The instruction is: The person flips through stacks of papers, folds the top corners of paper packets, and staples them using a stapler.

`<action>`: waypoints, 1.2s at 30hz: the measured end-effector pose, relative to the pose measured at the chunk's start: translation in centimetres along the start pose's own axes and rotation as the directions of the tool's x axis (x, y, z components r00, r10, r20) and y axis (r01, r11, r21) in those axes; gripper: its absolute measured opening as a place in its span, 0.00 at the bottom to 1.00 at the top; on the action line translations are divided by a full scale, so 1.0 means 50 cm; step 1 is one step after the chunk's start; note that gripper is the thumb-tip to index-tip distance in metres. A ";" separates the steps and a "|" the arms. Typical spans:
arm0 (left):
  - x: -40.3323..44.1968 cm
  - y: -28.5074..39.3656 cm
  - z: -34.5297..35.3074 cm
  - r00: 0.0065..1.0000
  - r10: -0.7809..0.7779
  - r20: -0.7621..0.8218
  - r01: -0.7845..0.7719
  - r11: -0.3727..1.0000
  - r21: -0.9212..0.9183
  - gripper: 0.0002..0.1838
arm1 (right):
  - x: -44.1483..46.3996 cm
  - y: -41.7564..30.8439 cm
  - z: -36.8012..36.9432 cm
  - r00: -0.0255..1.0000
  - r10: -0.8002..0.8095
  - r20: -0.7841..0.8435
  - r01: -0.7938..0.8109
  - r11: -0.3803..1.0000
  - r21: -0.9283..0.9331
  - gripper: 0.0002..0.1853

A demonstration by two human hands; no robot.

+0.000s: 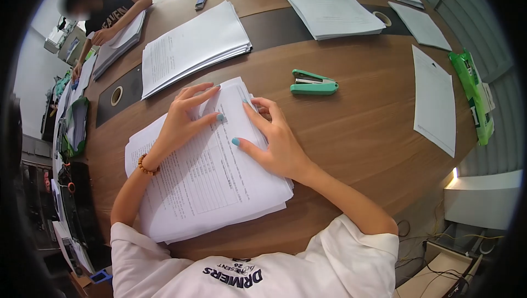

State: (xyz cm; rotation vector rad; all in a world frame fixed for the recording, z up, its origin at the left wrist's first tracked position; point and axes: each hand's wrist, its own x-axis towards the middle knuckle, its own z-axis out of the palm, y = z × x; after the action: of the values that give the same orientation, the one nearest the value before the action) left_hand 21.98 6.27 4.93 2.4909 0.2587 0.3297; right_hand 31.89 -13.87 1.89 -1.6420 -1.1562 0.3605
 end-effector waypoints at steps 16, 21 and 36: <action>0.001 -0.001 0.001 0.999 -0.025 0.031 0.028 0.996 -0.084 0.28 | -0.001 0.009 0.003 0.999 0.046 -0.003 -0.045 0.996 0.080 0.31; 0.002 0.001 -0.002 1.000 -0.013 0.023 0.015 0.997 -0.082 0.28 | 0.022 -0.015 -0.017 0.991 0.133 -0.001 -0.133 0.989 0.069 0.30; 0.003 0.013 -0.004 1.000 -0.009 0.017 0.010 0.999 -0.036 0.27 | 0.062 -0.019 -0.007 0.975 -0.223 0.015 0.204 0.859 -0.469 0.15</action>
State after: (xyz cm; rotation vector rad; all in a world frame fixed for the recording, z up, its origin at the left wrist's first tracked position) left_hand 22.12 5.91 5.52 2.4550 0.2555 0.3067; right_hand 33.15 -11.54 3.79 -1.8945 -1.4593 -0.1104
